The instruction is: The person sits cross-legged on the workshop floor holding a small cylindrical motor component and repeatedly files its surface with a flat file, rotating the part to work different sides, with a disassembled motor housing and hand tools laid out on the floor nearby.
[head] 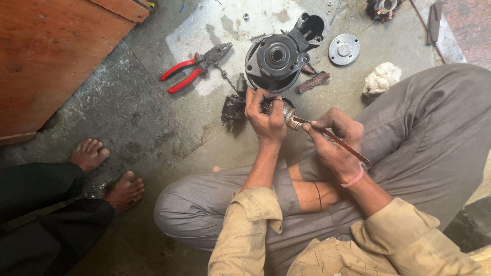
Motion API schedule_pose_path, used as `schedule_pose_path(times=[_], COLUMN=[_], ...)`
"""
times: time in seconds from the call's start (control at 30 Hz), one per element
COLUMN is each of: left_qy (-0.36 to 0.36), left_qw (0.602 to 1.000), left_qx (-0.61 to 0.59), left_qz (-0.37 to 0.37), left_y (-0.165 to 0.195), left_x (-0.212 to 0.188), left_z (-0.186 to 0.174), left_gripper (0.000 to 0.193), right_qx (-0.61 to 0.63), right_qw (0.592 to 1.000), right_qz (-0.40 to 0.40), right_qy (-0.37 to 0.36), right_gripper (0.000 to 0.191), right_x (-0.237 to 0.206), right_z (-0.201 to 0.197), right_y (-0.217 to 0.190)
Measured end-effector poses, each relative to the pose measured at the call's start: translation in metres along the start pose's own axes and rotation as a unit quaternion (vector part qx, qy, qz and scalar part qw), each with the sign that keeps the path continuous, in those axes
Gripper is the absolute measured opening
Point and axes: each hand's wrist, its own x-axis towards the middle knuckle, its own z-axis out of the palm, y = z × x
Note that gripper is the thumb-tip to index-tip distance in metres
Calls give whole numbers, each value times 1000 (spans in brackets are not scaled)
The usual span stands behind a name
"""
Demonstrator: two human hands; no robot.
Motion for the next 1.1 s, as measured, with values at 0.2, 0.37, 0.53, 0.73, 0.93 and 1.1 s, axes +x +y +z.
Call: schedule_pose_path(times=[0.2,0.37,0.53,0.73,0.93,1.1], left_qy=[2,2,1,2,4,2], left_qw=[1000,1000,1000,1000,1000,999], left_qx=[9,4,8,17,18,31], left_qz=[11,14,13,12,22,25], left_y=[1,-3,-3,-5,-8,-7], left_x=[2,2,3,2,4,2], left_z=[-2,-2,-3,-2,-3,-3], left_gripper=[18,18,18,17,18,19], right_qx=[-19,-38,-42,-68,-109,-124], right_qw=[999,999,997,996,988,987], right_qz=[-28,-19,-62,-64,-111,-98], right_qy=[2,15,9,13,7,8], right_gripper=[21,24,22,25,25,24], right_x=[-2,0,-2,0,2,1], right_z=[-4,5,2,5,5,5], right_y=[0,-1,-3,-3,-7,-8])
